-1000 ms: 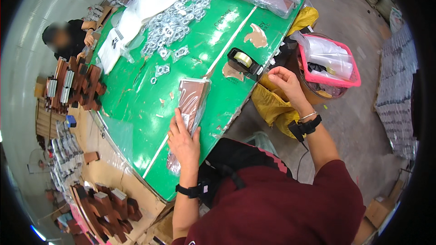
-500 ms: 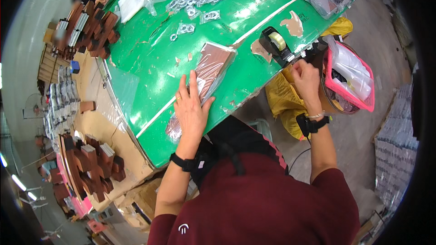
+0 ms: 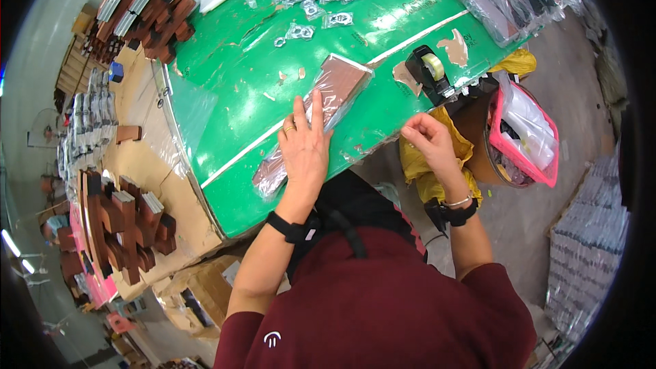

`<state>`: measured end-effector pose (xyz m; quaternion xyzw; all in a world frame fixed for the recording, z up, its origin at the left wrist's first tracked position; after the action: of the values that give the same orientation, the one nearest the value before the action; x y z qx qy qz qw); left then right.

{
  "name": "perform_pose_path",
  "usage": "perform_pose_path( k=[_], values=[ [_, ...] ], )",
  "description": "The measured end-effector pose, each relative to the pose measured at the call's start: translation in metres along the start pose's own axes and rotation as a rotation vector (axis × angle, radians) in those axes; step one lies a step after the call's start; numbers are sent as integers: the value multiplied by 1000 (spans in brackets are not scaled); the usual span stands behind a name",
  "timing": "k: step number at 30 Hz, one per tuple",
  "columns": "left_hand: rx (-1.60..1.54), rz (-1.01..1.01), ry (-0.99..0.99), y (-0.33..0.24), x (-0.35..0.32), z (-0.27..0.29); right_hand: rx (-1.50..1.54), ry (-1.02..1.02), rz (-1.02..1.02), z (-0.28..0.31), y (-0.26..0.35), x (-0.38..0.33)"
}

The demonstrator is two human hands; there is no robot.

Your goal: Packing wooden components and hardware into plastic bags and sealing them with tape.

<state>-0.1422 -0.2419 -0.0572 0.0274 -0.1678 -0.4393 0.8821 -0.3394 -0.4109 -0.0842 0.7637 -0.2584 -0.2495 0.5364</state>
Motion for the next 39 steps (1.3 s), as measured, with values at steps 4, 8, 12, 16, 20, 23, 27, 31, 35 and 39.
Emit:
perform_pose_path(
  k=[4, 8, 12, 16, 20, 23, 27, 31, 35, 39],
  values=[
    [-307, -99, 78, 34, 11, 8, 115, 118, 8, -44, 22, 18],
    [-437, -80, 185, 31, -1, 14, 144, 217, 22, -82, 28, 36],
    [-296, -75, 33, 11, -12, 12, 14, 188, 36, -98, 12, 40],
    [-254, -50, -38, 7, -17, 7, -153, 121, 36, -94, 4, 35],
    [-283, -54, -66, 5, -18, 8, -194, 105, -9, -91, -8, 28],
    [-273, -52, -73, 5, -18, 8, -139, 109, -8, -97, -10, 24],
    [-296, -48, -73, 6, -20, 7, -144, 92, -17, -98, -16, 23],
    [-268, -85, -118, 7, -18, 5, -219, 52, -20, -96, -23, 25],
    [-186, -152, -136, 10, -19, 9, -253, 45, -39, -99, -19, 25],
    [-151, -189, -130, 15, -15, 6, -237, 54, -45, -100, -16, 30]
  ],
)
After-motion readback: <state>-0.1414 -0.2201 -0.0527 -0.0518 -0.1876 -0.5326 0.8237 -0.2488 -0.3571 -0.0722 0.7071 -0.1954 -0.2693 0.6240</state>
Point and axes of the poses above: each hand's wrist, its own x-axis towards the middle knuckle, its own z-axis out of the back of the hand, y = z × x, the point moved 1 cm from there along x, towards the middle knuckle, and after that the axes turned 12 degrees about x, right-handed, at the moved point
